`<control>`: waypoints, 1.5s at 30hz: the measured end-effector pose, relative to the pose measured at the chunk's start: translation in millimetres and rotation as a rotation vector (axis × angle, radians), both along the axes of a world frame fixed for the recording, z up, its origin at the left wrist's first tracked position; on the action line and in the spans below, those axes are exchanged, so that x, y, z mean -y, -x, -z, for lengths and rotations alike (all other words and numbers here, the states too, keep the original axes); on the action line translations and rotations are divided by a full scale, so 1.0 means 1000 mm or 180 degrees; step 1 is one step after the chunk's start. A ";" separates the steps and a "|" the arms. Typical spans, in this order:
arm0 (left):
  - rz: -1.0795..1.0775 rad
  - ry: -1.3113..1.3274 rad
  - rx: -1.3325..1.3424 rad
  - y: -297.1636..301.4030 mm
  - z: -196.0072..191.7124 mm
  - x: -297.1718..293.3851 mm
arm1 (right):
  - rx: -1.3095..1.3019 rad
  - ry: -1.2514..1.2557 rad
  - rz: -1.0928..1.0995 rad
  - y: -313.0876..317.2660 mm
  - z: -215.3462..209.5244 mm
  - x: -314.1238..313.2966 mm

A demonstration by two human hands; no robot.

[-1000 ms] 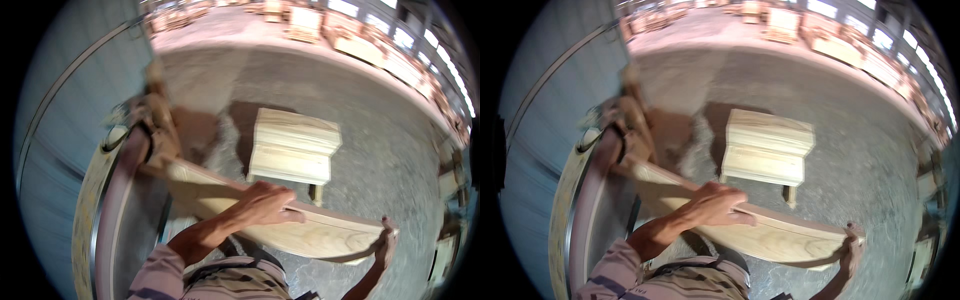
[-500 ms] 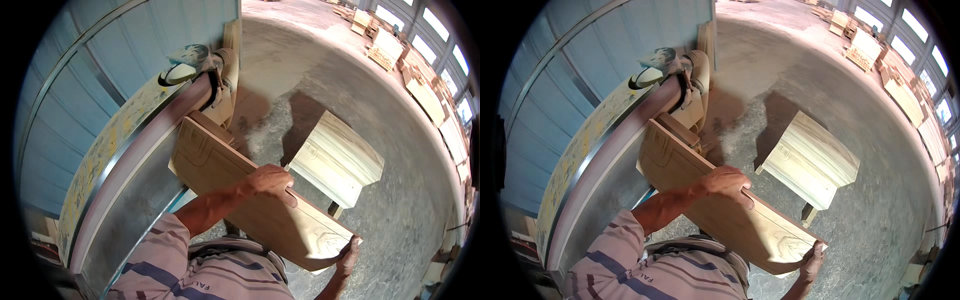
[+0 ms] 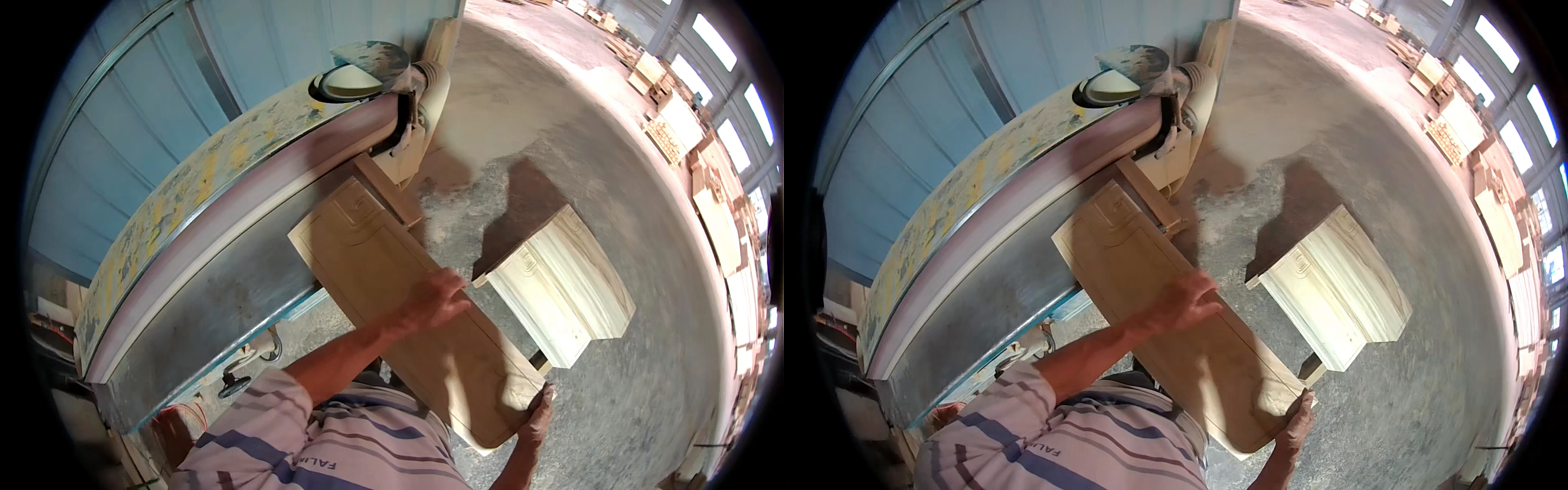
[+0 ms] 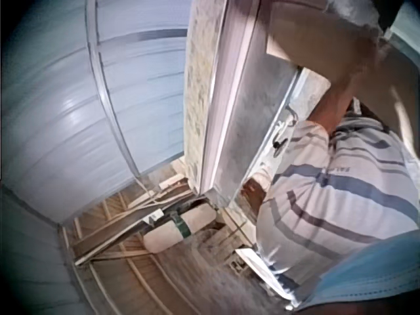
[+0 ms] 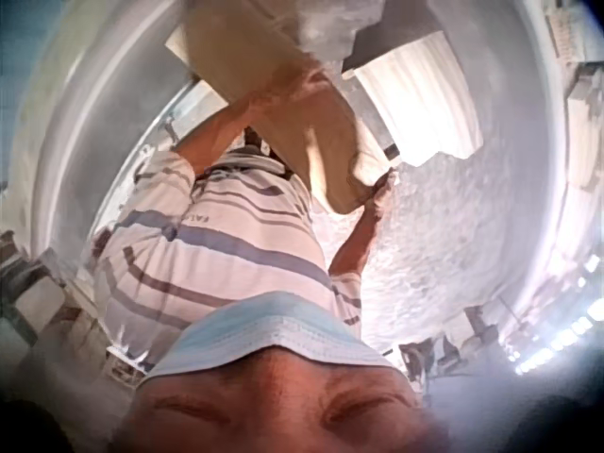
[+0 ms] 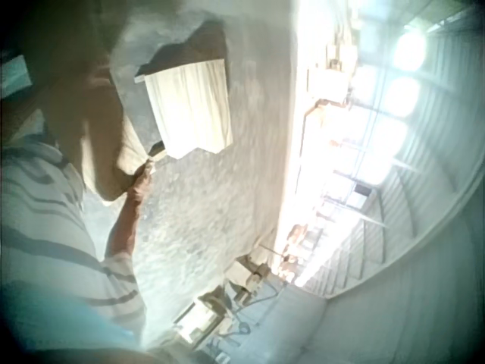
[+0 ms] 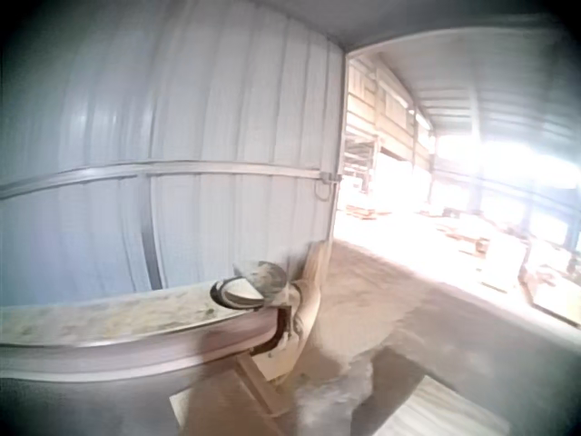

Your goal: The person sands a curved wooden board using a stationary belt sander and then picks up another wooden board from a stack on a pallet.

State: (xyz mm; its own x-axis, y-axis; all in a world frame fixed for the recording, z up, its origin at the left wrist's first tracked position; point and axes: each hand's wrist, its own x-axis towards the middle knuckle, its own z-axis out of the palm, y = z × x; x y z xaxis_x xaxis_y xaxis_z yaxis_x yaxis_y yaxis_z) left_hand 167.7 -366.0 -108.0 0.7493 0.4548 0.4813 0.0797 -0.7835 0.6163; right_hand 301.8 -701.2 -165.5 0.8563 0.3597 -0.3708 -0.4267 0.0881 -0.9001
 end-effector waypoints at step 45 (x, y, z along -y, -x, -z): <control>-0.2298 0.5480 0.1708 0.102 0.108 -0.085 | -0.0814 0.0258 -0.0304 0.037 0.025 -0.117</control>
State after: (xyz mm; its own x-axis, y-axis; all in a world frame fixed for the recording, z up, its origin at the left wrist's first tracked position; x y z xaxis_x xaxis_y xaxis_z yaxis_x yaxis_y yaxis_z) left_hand 65.5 -281.2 -216.0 0.1846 0.7217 -0.6671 -0.3691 0.6800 0.6335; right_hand 264.5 -584.2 -190.8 0.6948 0.3947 -0.6012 -0.6438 -0.0313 -0.7646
